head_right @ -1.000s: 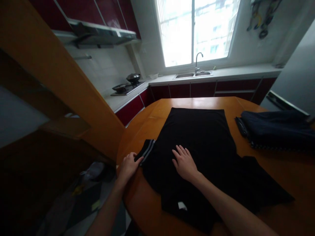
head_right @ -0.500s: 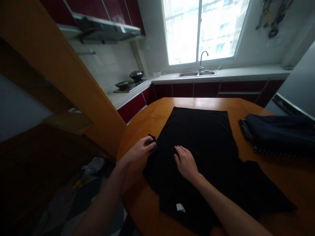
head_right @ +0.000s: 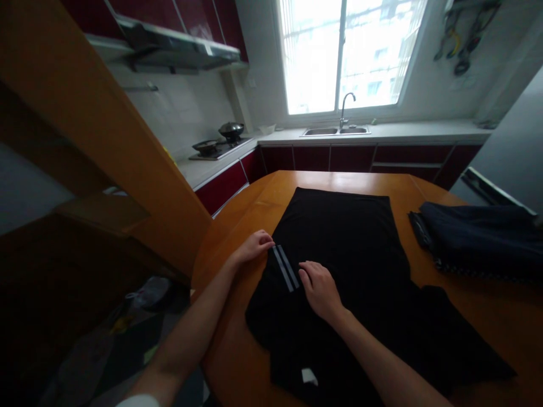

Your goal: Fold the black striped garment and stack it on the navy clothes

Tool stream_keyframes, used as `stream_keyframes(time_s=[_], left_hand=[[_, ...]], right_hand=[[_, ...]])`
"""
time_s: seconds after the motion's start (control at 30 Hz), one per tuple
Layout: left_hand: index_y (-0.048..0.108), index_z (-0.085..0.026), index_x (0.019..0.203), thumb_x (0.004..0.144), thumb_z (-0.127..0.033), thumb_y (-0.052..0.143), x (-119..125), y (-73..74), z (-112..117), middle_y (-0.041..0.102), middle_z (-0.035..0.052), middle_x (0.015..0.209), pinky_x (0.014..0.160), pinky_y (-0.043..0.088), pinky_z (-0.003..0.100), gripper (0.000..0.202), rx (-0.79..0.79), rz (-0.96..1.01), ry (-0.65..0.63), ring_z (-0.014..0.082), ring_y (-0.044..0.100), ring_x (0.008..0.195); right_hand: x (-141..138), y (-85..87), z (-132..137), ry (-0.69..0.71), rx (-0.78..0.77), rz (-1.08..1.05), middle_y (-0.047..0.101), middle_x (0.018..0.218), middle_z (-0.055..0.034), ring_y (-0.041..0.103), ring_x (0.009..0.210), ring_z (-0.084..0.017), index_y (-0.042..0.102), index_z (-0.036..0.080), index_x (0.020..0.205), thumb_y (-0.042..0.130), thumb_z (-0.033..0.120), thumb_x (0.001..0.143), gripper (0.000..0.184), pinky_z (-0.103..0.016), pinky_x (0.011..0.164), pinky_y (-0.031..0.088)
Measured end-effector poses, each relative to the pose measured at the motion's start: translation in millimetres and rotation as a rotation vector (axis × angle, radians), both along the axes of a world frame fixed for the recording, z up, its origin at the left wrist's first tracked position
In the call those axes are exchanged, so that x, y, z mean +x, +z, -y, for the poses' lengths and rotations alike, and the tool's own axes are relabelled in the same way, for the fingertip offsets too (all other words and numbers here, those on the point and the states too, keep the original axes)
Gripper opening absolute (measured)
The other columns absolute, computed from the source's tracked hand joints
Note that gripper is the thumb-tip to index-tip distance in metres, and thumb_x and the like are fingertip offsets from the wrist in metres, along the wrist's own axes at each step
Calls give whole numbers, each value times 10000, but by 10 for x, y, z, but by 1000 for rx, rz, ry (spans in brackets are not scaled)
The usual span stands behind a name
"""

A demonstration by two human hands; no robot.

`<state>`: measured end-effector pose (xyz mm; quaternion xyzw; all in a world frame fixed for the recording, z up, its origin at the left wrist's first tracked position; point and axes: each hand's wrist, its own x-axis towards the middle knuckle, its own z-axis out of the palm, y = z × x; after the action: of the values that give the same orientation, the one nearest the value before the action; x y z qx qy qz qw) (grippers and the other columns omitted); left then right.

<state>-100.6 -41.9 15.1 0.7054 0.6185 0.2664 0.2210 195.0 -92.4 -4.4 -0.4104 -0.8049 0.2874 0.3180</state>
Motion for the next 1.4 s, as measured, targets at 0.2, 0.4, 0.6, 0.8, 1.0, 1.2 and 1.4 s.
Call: stream_keyframes(time_s=[0.2, 0.4, 0.6, 0.8, 1.0, 1.2, 1.4], left_hand=[[699, -180, 834, 870, -389, 696, 11, -96, 20, 608, 79, 1009, 926, 464, 363, 212, 16, -249, 56, 231, 564, 991], [651, -204, 1191, 960, -255, 570, 422, 146, 326, 594, 94, 1295, 1056, 406, 407, 251, 167, -292, 4, 245, 530, 1222], [347, -271, 1541, 1020, -402, 466, 688, 80, 1129, 327, 76, 1609, 1224, 177, 497, 551, 36, -382, -351, 258, 242, 1505], [222, -368, 1578, 1011, -422, 480, 470, 69, 1648, 237, 11, 1638, 1234, 65, 533, 625, -124, -382, -260, 250, 100, 1536], [410, -327, 1515, 1048, -378, 330, 307, 369, 1483, 318, -5, 1611, 1238, 176, 449, 477, -135, -101, -210, 205, 238, 1508], [432, -176, 1499, 1012, -303, 373, 576, 335, 401, 452, 99, 1534, 1213, 279, 417, 507, 201, 36, 76, 216, 403, 1429], [466, -210, 1472, 996, -355, 455, 1132, -249, 8, 367, 126, 1583, 1191, 200, 588, 498, 129, -278, -26, 323, 251, 1495]], right_hand=[[-17, -40, -18, 4, 70, 70, 684, 1231, -99, 600, 1186, -247, 701, 199, 1148, 422, 322, 1008, 336, -432, 1053, 445], [-8, -78, -4, 42, 154, 191, 632, 1311, -99, 562, 1219, -268, 672, 219, 1234, 471, 276, 966, 340, -456, 1055, 438], [-4, -119, 11, 73, 201, 263, 587, 1379, -108, 514, 1278, -287, 632, 219, 1311, 492, 264, 944, 396, -483, 1085, 404], [-14, -66, 13, 69, 173, 276, 586, 1390, -97, 501, 1296, -286, 638, 235, 1307, 468, 293, 966, 385, -483, 1077, 402], [-21, -66, 6, 43, 155, 242, 600, 1377, -87, 520, 1279, -265, 644, 232, 1301, 416, 337, 1007, 386, -467, 1072, 411], [-25, -87, -16, 39, 153, 226, 619, 1355, -91, 534, 1257, -258, 656, 222, 1280, 405, 286, 1003, 380, -465, 1060, 423], [-35, -97, -16, 52, 187, 228, 617, 1352, -84, 530, 1251, -255, 662, 220, 1263, 465, 210, 949, 371, -451, 1071, 418]])
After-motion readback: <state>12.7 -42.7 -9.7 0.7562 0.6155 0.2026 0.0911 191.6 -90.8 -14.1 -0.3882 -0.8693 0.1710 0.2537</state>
